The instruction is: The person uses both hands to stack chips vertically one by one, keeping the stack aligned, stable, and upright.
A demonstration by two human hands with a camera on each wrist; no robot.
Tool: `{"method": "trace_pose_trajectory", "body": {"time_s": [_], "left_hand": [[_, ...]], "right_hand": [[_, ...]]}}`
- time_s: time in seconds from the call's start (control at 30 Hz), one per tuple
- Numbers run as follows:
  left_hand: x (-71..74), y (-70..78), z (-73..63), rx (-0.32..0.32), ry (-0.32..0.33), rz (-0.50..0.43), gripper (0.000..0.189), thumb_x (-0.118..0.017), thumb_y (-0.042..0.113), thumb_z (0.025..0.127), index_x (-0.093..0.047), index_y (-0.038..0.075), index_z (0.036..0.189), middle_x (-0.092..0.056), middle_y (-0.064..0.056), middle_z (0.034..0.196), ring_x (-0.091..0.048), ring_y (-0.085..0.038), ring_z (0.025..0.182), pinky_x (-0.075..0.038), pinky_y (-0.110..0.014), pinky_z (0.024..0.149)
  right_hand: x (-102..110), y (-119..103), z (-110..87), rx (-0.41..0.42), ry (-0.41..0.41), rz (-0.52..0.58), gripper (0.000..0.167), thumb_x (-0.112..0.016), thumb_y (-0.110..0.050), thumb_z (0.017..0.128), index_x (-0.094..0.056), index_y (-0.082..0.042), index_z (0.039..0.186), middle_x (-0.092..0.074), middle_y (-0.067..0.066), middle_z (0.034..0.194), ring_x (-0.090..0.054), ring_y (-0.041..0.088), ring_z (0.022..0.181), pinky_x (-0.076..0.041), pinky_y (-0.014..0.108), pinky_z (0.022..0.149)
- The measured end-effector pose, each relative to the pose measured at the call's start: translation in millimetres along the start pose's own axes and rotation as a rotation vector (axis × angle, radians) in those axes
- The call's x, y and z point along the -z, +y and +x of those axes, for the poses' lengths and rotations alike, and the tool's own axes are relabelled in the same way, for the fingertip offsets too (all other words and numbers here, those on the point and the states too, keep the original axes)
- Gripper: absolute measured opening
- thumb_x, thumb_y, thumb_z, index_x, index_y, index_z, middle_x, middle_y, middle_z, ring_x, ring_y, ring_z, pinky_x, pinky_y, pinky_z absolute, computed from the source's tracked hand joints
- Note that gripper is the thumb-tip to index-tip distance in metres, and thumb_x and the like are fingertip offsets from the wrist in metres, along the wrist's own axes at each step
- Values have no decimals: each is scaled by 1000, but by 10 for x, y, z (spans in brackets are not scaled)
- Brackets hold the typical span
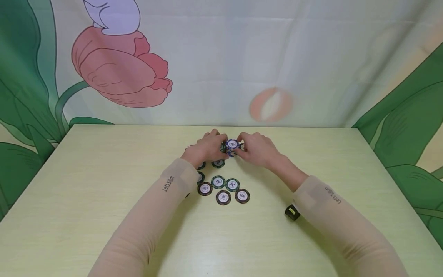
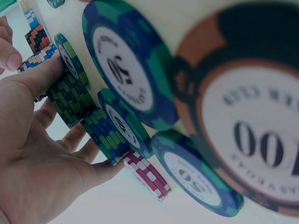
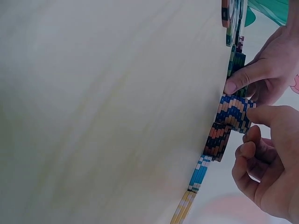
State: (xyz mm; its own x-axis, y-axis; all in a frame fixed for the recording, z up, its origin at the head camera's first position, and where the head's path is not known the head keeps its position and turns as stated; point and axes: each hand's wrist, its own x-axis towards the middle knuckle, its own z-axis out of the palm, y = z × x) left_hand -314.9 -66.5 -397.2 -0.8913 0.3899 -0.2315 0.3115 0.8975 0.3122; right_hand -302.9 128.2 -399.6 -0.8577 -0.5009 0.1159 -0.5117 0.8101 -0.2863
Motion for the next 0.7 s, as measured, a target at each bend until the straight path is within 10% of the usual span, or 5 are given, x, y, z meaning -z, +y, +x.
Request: {"method": "trace_pose_trajectory", "body": {"time_s": [0.47,0.7], "left_hand": [[2,11,-7,7,-10,-1,61,-71,36,98,-48,13,149,-36,-16,152,-40,-33,131,-43,-55,104],[14,3,-13,14,-14,-4,61,-70,37,98,-47,14,150,-35,-16,153,-39,-33,134,-41,-56,105]], "right_hand": [[48,53,-25,-16,2,6,43,-74,-29,96,-64,-2,127,-66,2,79,-61,17,66,-50,36,60],[108,183,-61,-10,14,-13,56,-81,-37,87,-65,-3,129,-60,13,123,-55,32,115,-47,53,92]]}}
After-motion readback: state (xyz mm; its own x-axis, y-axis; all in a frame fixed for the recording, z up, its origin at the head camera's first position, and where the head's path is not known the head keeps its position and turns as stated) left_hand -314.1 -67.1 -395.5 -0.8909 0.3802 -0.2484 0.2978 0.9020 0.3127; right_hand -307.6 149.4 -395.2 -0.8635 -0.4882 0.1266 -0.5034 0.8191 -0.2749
